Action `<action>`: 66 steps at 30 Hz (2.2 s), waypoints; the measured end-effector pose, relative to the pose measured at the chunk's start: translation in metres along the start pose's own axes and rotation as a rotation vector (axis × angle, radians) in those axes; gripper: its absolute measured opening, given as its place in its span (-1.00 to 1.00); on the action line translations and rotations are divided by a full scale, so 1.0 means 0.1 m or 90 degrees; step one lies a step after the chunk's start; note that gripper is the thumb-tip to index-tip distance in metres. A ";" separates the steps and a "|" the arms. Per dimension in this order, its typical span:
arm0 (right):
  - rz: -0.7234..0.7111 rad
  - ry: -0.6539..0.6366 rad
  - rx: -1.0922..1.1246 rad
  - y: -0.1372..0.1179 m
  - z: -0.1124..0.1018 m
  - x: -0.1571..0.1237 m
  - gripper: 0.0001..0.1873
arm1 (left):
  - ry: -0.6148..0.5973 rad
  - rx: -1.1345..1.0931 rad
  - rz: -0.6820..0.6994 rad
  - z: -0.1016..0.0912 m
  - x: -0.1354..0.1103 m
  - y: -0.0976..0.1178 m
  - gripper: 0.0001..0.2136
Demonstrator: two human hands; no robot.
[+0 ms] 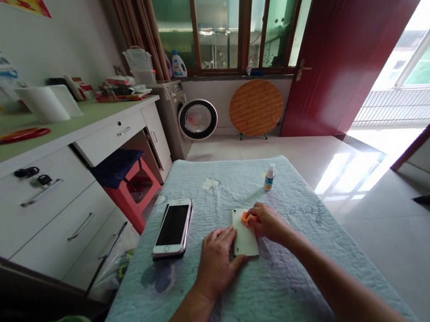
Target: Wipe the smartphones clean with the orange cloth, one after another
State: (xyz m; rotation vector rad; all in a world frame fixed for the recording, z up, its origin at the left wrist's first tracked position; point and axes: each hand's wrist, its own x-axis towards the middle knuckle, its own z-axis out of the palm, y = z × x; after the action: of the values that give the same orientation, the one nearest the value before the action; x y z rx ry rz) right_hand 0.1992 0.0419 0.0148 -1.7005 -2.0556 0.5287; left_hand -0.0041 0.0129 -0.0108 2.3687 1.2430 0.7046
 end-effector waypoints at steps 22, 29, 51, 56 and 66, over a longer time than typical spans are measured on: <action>0.008 -0.079 -0.137 -0.16 0.17 0.65 -0.72 | 0.005 0.035 0.002 -0.04 0.03 0.09 -0.47; 0.032 -0.040 -0.143 0.10 0.01 0.50 -0.73 | 0.004 0.034 0.000 -0.07 0.02 0.13 -0.47; 0.086 0.001 -0.001 -0.17 0.06 -0.63 -0.83 | 0.025 0.026 0.026 0.02 0.02 0.02 -0.48; 0.067 -0.024 0.033 -0.24 0.00 -0.83 -0.85 | 0.025 0.023 0.016 0.02 0.02 0.03 -0.47; -0.043 0.000 0.058 -0.16 0.02 -0.44 -0.85 | 0.024 0.021 0.030 0.03 0.01 0.00 -0.44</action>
State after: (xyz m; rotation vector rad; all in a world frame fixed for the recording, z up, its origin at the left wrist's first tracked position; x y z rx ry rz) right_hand 0.1926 -0.0040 0.0180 -1.5742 -2.0481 0.5906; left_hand -0.0016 0.0132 -0.0126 2.4291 1.2274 0.7512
